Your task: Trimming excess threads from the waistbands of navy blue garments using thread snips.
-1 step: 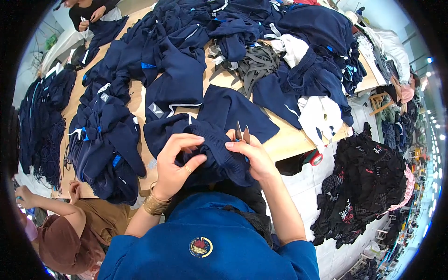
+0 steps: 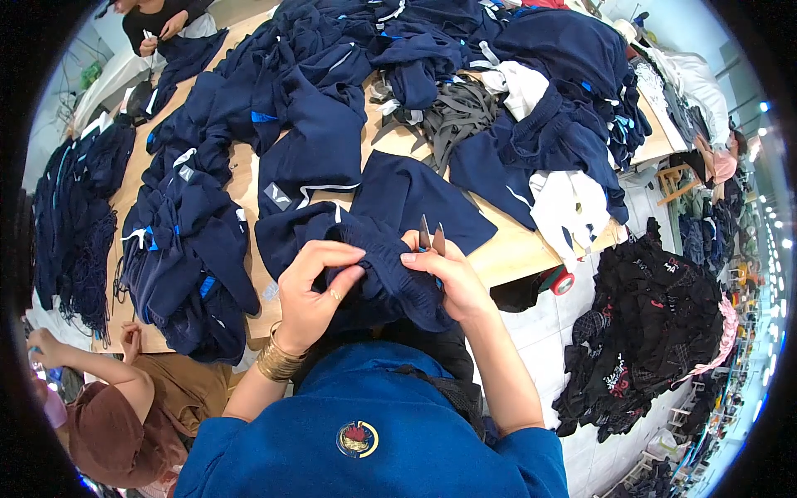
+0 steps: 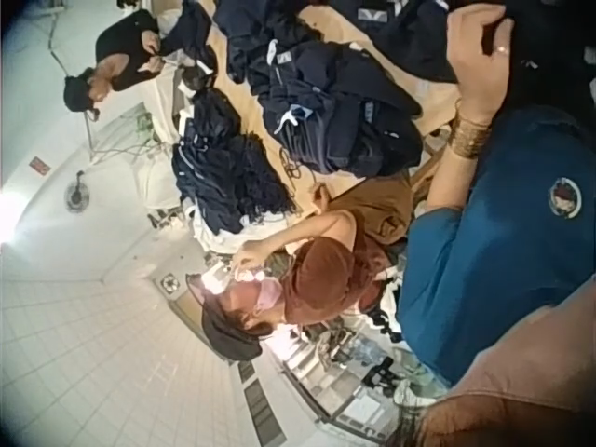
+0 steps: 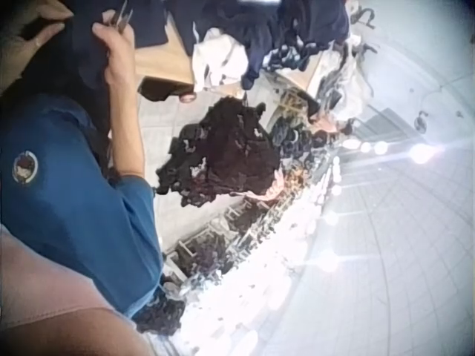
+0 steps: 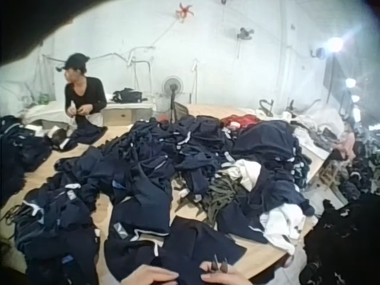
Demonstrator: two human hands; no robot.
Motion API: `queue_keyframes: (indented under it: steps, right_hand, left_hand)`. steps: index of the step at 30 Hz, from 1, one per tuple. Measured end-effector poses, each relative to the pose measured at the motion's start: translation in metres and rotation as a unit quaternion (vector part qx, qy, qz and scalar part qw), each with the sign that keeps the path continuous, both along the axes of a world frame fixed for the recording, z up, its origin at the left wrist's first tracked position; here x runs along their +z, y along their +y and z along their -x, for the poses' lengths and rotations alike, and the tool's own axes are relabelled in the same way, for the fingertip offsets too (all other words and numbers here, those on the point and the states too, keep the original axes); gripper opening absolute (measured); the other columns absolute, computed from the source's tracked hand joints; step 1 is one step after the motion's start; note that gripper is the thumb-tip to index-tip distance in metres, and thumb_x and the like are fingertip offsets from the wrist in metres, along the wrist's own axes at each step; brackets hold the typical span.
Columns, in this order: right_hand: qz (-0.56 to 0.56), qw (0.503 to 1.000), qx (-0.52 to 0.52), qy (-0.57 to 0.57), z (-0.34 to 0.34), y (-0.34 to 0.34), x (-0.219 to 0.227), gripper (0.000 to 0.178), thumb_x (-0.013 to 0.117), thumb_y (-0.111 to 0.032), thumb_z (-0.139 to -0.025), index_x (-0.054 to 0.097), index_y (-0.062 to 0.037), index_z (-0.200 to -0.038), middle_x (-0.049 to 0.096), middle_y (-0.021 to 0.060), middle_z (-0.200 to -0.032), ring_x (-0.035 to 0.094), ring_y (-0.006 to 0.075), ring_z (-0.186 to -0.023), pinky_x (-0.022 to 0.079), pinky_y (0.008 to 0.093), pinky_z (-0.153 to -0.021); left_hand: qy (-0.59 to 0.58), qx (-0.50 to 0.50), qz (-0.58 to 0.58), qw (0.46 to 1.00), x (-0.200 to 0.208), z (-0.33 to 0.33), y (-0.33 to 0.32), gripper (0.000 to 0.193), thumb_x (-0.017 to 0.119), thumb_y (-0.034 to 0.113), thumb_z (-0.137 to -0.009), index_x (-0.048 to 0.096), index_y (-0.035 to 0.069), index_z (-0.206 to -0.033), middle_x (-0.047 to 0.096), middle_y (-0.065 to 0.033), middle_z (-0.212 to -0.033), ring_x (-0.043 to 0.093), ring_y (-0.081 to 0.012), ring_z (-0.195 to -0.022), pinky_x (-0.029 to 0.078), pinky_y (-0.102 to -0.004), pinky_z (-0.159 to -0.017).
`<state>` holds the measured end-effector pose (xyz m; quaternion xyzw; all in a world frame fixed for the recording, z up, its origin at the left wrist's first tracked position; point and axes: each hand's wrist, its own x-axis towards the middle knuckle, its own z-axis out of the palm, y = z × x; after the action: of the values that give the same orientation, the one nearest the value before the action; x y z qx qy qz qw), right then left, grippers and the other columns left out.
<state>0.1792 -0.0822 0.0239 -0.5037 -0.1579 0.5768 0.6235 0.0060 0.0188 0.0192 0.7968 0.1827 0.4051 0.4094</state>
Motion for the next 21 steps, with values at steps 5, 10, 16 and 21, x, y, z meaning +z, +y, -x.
queue_keyframes:
  steps: [5, 10, 16, 21]
  right_hand:
    - [-0.016, 0.999, -0.012, 0.031, -0.003, -0.003, 0.001, 0.016, 0.057, -0.004, -0.075, 0.053, -0.0015, -0.09, 0.056, -0.0004, -0.075, 0.055, 0.0059, -0.068, 0.042, 0.016, -0.062]
    - [-0.002, 0.997, -0.069, 0.037, -0.003, -0.003, 0.007, 0.015, 0.061, -0.005, -0.075, 0.055, -0.0032, -0.089, 0.053, -0.0026, -0.071, 0.053, 0.005, -0.065, 0.04, 0.0157, -0.06]
    - [0.029, 0.815, -0.05, -0.576, -0.01, -0.007, -0.006, 0.022, 0.069, -0.016, -0.076, 0.057, -0.0036, -0.09, 0.057, 0.0052, -0.081, 0.055, 0.0157, -0.07, 0.042, 0.0239, -0.063]
    - [-0.002, 0.743, -0.021, -0.669, 0.01, -0.021, 0.032, 0.032, 0.072, -0.023, -0.071, 0.058, -0.0057, -0.094, 0.058, 0.0059, -0.079, 0.053, 0.021, -0.067, 0.042, 0.0322, -0.063]
  left_hand:
    - [0.045, -0.012, 0.057, 0.997, 0.003, 0.001, -0.002, 0.01, 0.063, 0.002, -0.078, 0.062, 0.003, -0.088, 0.065, -0.0108, -0.097, 0.061, -0.0201, -0.081, 0.046, -0.0276, -0.072]
    - [-0.027, -0.132, 0.404, 0.905, 0.001, 0.0, 0.002, 0.006, 0.059, 0.007, -0.085, 0.057, 0.001, -0.086, 0.06, -0.0161, -0.112, 0.06, -0.0183, -0.096, 0.044, -0.0295, -0.086]
    - [-0.062, -0.206, 0.507, 0.834, -0.002, -0.001, -0.001, 0.01, 0.056, 0.012, -0.087, 0.053, 0.003, -0.084, 0.041, -0.0238, -0.132, 0.049, -0.0239, -0.115, 0.039, -0.0361, -0.097]
    - [-0.07, -0.193, 0.538, 0.817, -0.005, 0.002, -0.003, 0.005, 0.058, 0.008, -0.085, 0.057, 0.003, -0.086, 0.044, -0.021, -0.131, 0.045, -0.0189, -0.118, 0.034, -0.0321, -0.1]
